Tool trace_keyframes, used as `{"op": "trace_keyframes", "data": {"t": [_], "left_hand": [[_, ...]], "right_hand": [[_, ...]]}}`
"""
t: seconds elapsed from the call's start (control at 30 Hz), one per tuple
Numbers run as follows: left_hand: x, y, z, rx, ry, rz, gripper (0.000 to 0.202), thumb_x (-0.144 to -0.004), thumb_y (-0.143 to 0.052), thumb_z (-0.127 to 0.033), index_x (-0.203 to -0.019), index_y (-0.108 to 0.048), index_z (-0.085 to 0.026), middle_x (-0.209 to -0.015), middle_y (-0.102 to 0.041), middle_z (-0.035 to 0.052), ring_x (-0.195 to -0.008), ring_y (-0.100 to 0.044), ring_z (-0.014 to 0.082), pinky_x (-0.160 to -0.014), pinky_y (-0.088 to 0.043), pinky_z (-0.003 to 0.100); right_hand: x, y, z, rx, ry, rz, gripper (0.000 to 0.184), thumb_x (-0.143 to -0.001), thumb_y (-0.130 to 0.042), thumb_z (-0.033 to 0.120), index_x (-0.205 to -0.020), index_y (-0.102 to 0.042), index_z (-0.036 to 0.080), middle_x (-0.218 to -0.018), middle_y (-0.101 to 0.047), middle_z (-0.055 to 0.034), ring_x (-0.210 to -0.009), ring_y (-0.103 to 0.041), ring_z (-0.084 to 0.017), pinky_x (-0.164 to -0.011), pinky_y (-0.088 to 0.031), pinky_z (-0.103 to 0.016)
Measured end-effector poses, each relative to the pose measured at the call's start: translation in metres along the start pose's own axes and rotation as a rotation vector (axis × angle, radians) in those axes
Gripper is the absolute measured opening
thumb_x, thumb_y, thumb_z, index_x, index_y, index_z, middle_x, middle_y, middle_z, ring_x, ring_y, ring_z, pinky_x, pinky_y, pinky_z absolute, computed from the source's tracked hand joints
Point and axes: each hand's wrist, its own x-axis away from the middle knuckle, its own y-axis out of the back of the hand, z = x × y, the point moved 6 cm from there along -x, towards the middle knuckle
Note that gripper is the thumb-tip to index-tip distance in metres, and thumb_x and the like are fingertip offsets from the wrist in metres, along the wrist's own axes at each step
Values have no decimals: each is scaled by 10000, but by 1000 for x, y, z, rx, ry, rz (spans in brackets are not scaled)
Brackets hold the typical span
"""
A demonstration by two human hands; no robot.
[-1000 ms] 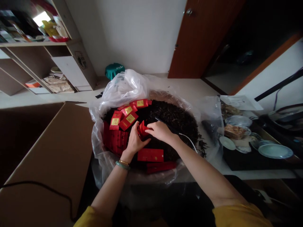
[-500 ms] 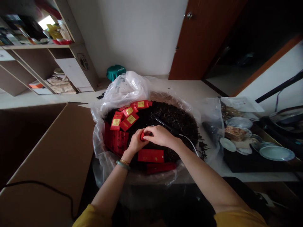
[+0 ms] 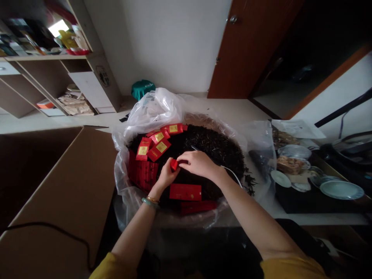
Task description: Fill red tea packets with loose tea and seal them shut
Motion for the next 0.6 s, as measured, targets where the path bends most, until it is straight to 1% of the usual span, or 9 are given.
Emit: {"op": "trace_keyframes", "data": {"t": [0.07,0.1,0.17,0.27,0.33,0.4,0.47,0.53,0.6], "left_hand": [[-2,1,1,49,29,-11,282,-674,-677,-204,-924,-558,-151,-812,-602,-3,-729,-557,135,-706,-479,271],[-3,1,1,83,41,2,273,-667,-686,-206,-905,-566,-151,-838,-609,6,-761,-564,145,-735,-478,283],[-4,0,-1,160,77,48,253,-665,-694,-219,-882,-584,-150,-856,-623,12,-789,-576,160,-764,-476,300],[-4,-2,-5,233,116,101,290,-664,-706,-240,-917,-598,-150,-844,-640,6,-785,-584,165,-766,-474,303],[-3,-1,-7,237,112,84,366,-640,-733,-254,-961,-591,-150,-862,-642,7,-800,-581,165,-774,-468,298],[-3,-1,-6,234,117,60,374,-633,-747,-277,-946,-588,-148,-837,-633,-1,-771,-571,153,-750,-464,280],[-3,-2,-4,233,127,68,290,-658,-730,-299,-859,-587,-145,-759,-607,-20,-700,-551,132,-688,-458,252],[-3,-4,-2,217,118,108,217,-697,-698,-301,-783,-577,-143,-701,-580,-29,-657,-537,121,-645,-454,238],[-3,-5,-4,174,71,122,195,-725,-674,-281,-830,-589,-140,-749,-596,-11,-688,-559,130,-664,-475,251]], "right_hand": [[3,11,-9,-50,3,-127,300,-803,-639,179,-1094,-667,249,-1128,-644,-54,-1019,-614,-206,-874,-481,-323],[4,14,-13,-74,11,-157,364,-775,-665,153,-1124,-656,252,-1178,-619,-62,-1045,-601,-207,-880,-483,-325],[4,12,-20,-151,49,-146,406,-753,-671,108,-1133,-658,251,-1201,-611,-66,-1031,-609,-195,-864,-493,-316],[2,3,-27,-272,70,-128,250,-788,-634,104,-992,-717,220,-1004,-697,-45,-879,-655,-162,-812,-499,-285],[1,1,-32,-285,26,-191,158,-794,-637,121,-889,-736,200,-868,-710,-36,-800,-657,-156,-777,-493,-274],[0,-2,-33,-264,10,-218,123,-792,-645,132,-848,-738,191,-837,-704,-38,-773,-649,-152,-751,-482,-263],[0,-7,-31,-232,31,-167,127,-810,-631,151,-865,-737,197,-875,-699,-41,-788,-643,-149,-751,-470,-257],[-1,-14,-30,-178,31,-77,145,-850,-592,193,-861,-736,206,-912,-693,-43,-799,-639,-148,-750,-455,-251],[-2,-19,-31,-101,-26,-2,232,-901,-525,257,-814,-734,207,-885,-690,-48,-774,-636,-147,-715,-439,-242]]}}
